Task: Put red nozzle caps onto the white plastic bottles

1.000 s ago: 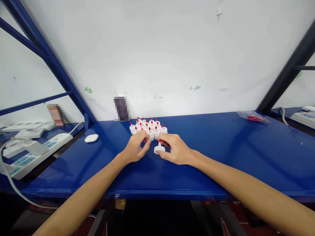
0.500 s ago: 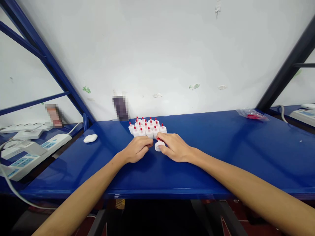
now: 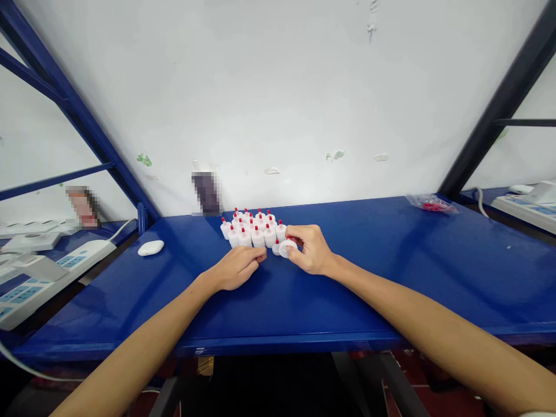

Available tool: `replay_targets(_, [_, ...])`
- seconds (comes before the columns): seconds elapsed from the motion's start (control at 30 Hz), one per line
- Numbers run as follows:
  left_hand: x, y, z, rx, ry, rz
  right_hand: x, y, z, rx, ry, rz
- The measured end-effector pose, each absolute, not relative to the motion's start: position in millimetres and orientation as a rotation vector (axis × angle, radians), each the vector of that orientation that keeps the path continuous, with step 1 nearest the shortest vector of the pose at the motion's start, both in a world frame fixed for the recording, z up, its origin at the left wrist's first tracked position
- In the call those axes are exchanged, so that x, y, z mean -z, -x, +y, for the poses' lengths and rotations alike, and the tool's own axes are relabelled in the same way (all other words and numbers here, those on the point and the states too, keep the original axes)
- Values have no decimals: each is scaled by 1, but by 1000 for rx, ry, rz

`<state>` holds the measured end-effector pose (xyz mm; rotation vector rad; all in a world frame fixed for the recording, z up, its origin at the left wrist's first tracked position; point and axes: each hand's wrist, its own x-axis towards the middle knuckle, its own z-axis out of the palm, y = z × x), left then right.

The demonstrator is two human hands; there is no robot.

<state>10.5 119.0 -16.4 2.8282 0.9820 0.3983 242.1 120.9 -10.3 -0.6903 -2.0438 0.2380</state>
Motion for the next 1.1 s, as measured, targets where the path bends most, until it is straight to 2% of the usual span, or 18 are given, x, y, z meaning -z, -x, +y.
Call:
replay_targets(0.53, [17, -11, 118, -353, -2723, 1026, 20, -245, 141, -229, 1002, -2060])
replay_targets(0.93, [18, -9, 119, -391, -2701, 1064, 18, -243, 133, 22, 859, -2219])
replay_targets(1.1, [16, -9, 120, -404, -2654, 1005, 12, -243, 128, -15, 797, -2320])
